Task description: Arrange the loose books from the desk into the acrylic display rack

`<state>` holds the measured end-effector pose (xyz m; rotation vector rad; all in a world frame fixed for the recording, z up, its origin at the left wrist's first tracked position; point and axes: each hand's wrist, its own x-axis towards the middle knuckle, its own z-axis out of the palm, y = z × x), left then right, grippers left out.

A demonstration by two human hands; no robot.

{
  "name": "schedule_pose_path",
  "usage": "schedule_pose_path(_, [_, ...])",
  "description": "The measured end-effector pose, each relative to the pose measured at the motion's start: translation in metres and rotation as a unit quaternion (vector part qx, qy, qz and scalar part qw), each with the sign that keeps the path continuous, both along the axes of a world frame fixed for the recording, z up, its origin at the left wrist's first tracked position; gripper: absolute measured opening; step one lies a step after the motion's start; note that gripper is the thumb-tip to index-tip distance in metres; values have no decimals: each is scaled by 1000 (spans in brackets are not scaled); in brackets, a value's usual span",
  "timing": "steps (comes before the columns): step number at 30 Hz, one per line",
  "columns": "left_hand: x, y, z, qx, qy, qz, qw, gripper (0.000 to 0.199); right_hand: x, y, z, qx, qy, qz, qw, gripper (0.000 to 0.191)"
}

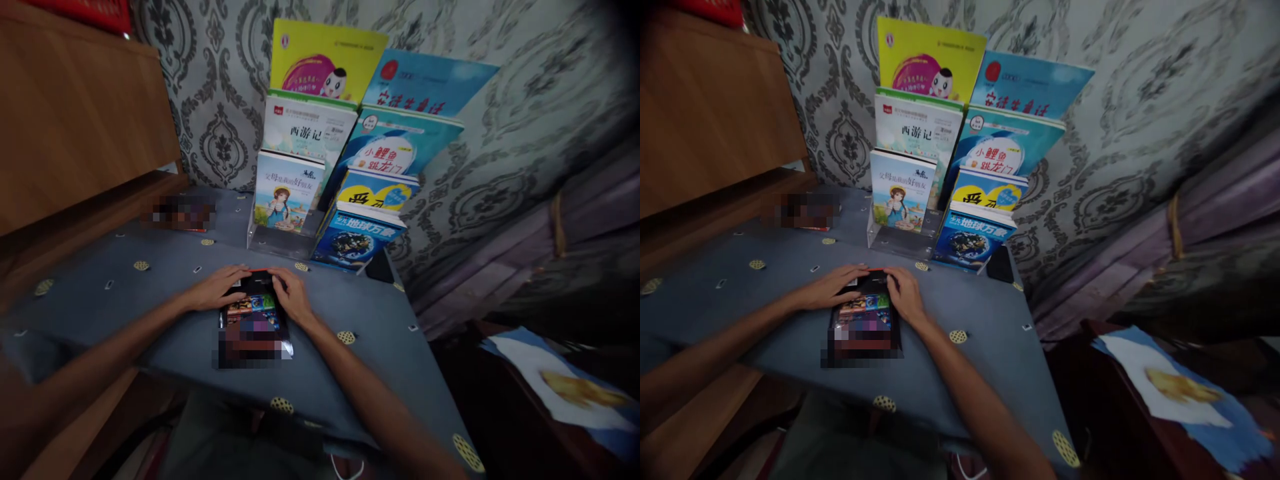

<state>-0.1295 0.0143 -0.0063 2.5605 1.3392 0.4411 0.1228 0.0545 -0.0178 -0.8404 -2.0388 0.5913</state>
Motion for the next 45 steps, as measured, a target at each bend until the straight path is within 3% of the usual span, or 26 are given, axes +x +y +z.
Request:
schedule_pose_path(3, [27, 6, 2, -1, -7, -70, 997, 53, 1, -6, 3, 20, -35, 17, 999, 31])
schedule_pose_path(5, [39, 8, 2, 20, -20, -84, 996, 51, 3, -11, 4, 37, -57, 30, 997, 34])
schedule_pose_path(10, [46, 1, 2, 111, -16, 17, 993, 32, -1, -25, 7, 62, -127, 46, 989, 42])
schedule_pose_path(13, [42, -3, 3, 120, 27, 71, 990, 22, -8, -33, 8, 70, -177, 90, 978, 43])
schedule_pose_path(16, [39, -3, 4, 119, 38, 81, 989, 18, -13, -38, 8, 71, -209, 123, 968, 48])
schedule_pose_path(22, [39, -1, 3, 140, 27, 74, 987, 19, -1, -37, 3, 46, -202, 108, 972, 52])
schedule_pose_path(36, [41, -3, 4, 137, 42, 80, 986, 25, 55, -17, -14, -20, -120, 52, 991, 41])
schedule_pose_path(45, [52, -8, 14, 117, 38, -58, 991, 39, 58, -13, -7, -69, -70, 67, 993, 47])
